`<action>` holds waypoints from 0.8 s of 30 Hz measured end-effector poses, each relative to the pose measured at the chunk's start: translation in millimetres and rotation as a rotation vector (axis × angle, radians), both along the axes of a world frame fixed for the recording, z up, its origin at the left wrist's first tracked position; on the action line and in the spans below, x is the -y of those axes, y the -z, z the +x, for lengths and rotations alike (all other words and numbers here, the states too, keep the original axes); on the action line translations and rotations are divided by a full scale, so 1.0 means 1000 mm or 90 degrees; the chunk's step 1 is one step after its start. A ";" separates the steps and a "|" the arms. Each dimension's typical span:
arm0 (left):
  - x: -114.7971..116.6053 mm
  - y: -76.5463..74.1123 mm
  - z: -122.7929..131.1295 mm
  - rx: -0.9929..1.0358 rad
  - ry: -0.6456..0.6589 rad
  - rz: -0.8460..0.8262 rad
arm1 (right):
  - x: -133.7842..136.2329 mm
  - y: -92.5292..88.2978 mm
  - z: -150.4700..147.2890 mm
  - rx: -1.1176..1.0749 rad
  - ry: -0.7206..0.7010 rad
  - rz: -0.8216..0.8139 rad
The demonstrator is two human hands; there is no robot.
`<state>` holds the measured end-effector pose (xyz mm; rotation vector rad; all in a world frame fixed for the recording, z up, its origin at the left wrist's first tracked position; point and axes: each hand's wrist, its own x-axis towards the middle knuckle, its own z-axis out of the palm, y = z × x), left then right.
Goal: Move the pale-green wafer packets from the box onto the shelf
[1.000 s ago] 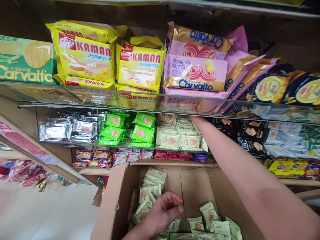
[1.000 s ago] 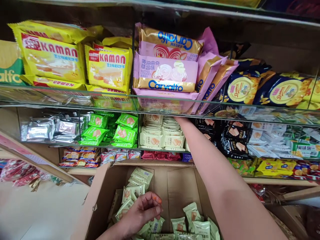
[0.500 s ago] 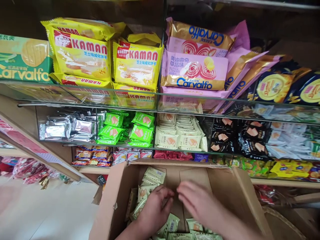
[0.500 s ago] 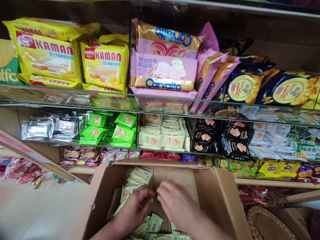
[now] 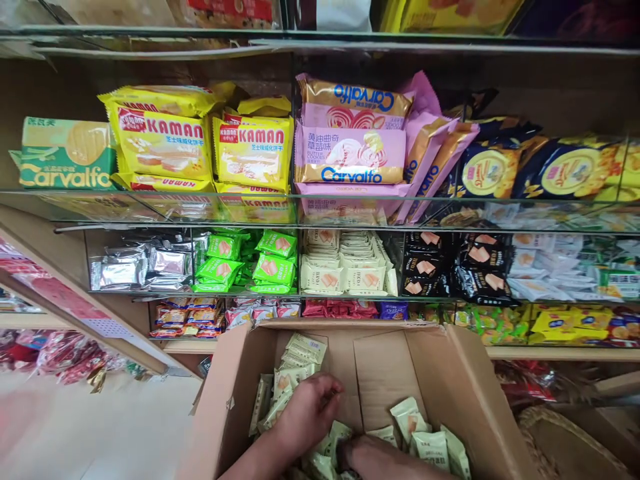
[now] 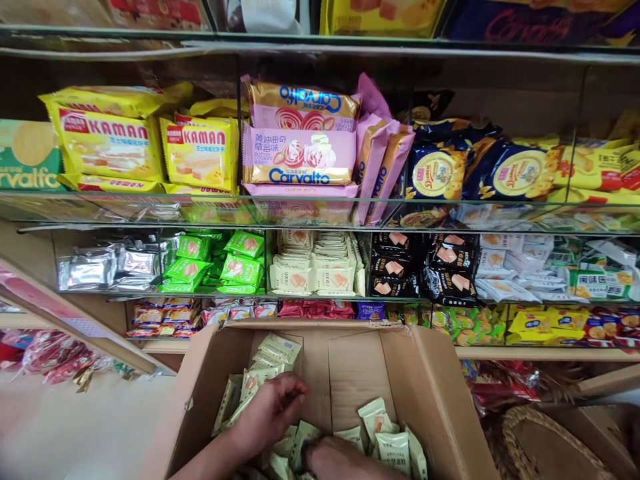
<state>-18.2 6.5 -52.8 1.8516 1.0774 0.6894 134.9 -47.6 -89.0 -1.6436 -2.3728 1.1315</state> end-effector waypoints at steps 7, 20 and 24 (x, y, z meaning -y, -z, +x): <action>-0.009 -0.018 0.004 0.311 -0.100 -0.228 | -0.025 -0.046 0.024 -0.308 0.225 0.023; -0.003 -0.015 0.014 0.465 -0.040 -0.445 | -0.029 -0.055 0.002 -0.682 0.493 -0.042; -0.005 -0.017 0.016 0.446 -0.085 -0.416 | -0.031 -0.045 0.005 -0.603 0.448 -0.012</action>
